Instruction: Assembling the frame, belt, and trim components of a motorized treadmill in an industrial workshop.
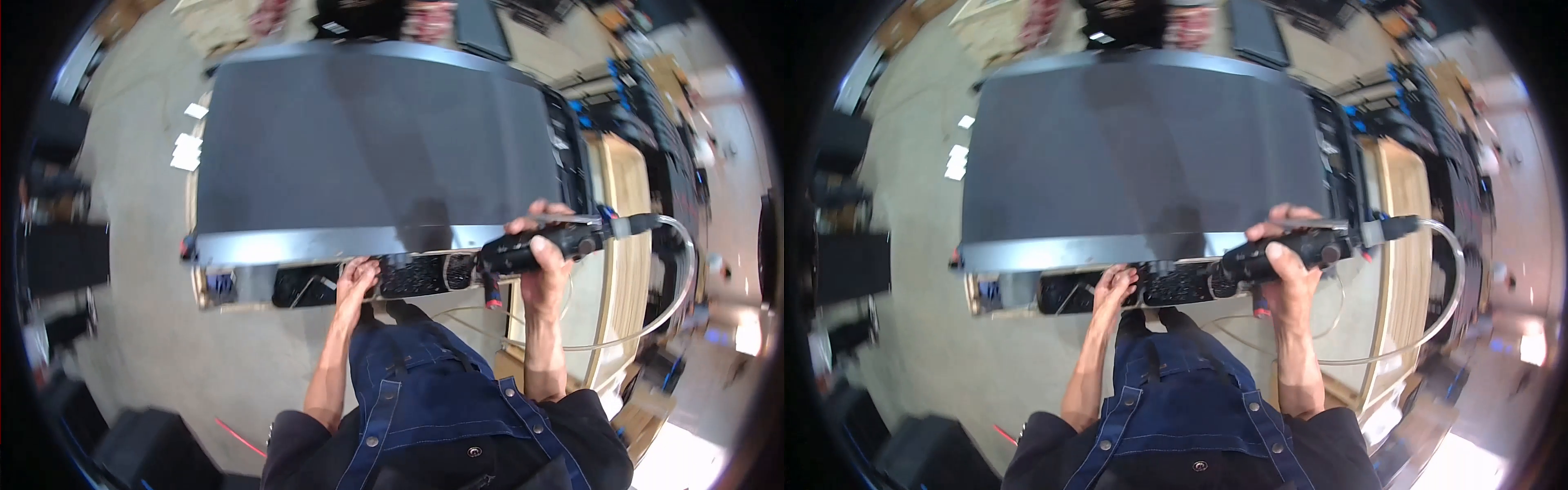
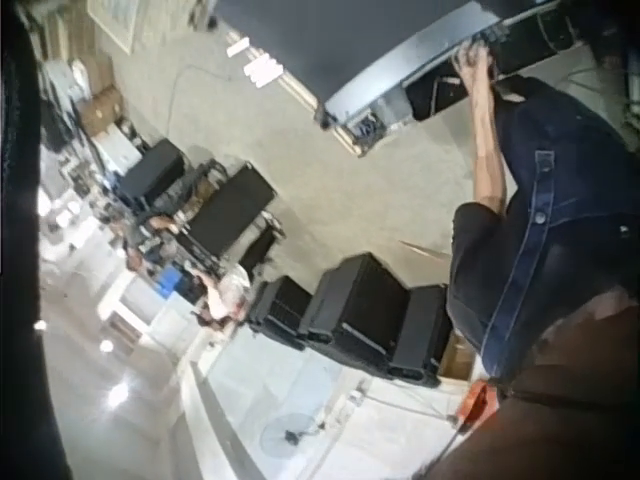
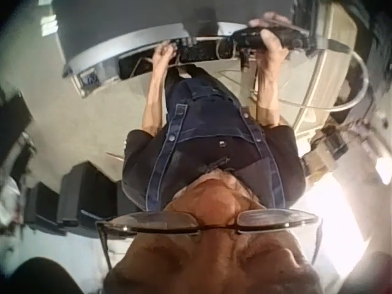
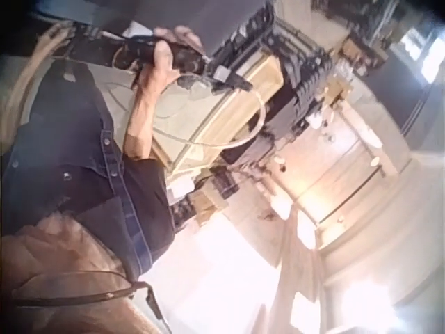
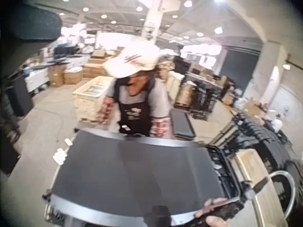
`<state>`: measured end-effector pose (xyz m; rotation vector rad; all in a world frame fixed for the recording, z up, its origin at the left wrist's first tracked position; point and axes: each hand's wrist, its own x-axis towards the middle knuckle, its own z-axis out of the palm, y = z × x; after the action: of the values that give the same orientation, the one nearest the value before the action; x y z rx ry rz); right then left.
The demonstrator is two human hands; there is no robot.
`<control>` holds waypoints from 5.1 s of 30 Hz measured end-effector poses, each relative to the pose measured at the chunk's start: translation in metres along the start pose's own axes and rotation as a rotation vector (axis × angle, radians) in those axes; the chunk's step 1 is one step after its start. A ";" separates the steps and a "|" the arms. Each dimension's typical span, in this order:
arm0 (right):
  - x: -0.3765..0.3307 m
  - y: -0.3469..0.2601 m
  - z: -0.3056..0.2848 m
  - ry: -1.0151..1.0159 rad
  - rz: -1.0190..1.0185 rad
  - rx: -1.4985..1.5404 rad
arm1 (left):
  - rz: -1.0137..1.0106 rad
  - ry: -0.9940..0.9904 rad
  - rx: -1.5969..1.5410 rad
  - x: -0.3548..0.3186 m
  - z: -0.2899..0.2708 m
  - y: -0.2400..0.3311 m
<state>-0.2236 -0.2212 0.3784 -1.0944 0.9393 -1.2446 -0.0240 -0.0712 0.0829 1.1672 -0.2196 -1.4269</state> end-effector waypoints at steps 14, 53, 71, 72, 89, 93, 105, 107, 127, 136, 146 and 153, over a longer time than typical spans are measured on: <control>-0.119 -0.016 -0.454 1.071 0.036 -0.738 | 0.068 0.315 -0.517 0.002 0.134 0.024; -0.004 0.397 -0.659 0.405 0.321 -0.564 | -0.079 0.407 0.699 0.014 0.175 -0.125; -0.076 0.100 -0.479 0.507 0.271 -0.423 | 0.035 0.151 1.485 0.077 0.100 -0.204; -0.082 0.095 -0.476 0.560 0.271 -0.259 | 0.042 0.130 1.346 0.076 0.093 -0.204; -0.149 -0.010 -0.415 0.575 0.124 0.252 | -0.484 -0.229 -0.318 0.066 0.031 -0.169; -0.143 -0.056 -0.380 0.734 0.015 0.248 | -0.511 -0.245 -0.248 0.072 0.023 -0.172; -0.142 -0.042 -0.331 0.393 0.040 0.563 | -0.564 -0.074 -0.458 0.055 0.055 -0.160; -0.139 -0.036 -0.318 0.416 0.071 0.476 | -0.452 -0.124 -0.336 0.045 0.053 -0.160; -0.068 -0.009 -0.219 0.194 0.002 0.395 | -0.385 -0.313 -0.317 -0.080 0.226 -0.062; -0.034 -0.014 -0.272 0.218 -0.013 0.393 | -0.559 -0.324 -0.618 -0.064 0.297 -0.075; 0.001 -0.013 -0.310 0.270 -0.088 0.356 | -0.606 -0.076 -0.826 -0.049 0.381 -0.078; 0.019 -0.025 -0.311 0.139 -0.260 0.092 | -0.561 -0.040 -0.626 -0.012 0.419 -0.101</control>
<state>-0.5278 -0.2755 0.3287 -1.0929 0.8521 -1.5784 -0.3987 -0.2383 0.2157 0.6947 0.5400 -1.8219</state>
